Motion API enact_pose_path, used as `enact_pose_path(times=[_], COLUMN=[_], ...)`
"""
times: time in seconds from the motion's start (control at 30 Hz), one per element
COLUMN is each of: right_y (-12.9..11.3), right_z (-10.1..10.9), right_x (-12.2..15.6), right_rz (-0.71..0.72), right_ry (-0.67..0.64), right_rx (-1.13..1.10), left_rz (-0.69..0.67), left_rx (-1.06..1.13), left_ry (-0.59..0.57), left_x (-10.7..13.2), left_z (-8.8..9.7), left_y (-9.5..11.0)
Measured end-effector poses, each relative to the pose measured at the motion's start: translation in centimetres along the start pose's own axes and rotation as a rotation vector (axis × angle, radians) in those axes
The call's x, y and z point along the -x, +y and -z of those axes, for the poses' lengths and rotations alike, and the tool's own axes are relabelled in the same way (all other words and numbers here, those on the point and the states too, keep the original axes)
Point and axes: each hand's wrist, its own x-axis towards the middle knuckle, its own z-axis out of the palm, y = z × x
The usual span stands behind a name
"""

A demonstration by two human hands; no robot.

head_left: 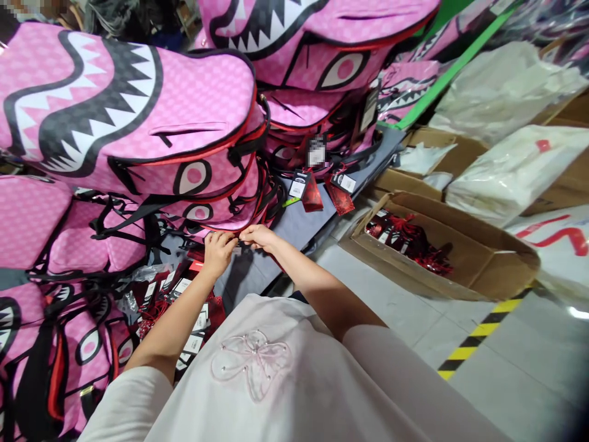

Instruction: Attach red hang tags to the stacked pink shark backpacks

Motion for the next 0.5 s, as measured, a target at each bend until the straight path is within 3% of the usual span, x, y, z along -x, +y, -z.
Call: enact_pose_path(times=[0.1, 0.27, 0.37, 0.5], right_y=[0.0, 0.5, 0.7, 1.1], right_z=[0.0, 0.0, 0.2, 0.0], right_x=[0.2, 0.2, -0.1, -0.5], right_rz=[-0.008, -0.001, 0.028, 0.036], right_ry=[-0.058, -0.021, 0.038, 0.064], right_rx=[0.031, 0.071, 0.055, -0.024], left_rz=[-0.061, -0.129, -0.188, -0.005], left_rx=[-0.083, -0.046, 0.112, 0.291], left_ry=[-0.010, 0.171, 0.120, 0.058], left_x=[0.1, 0.4, 0.4, 0.5], left_z=[-0.6, -1.7, -2.1, -2.7], left_y=[0.2, 0.0, -0.3, -0.4])
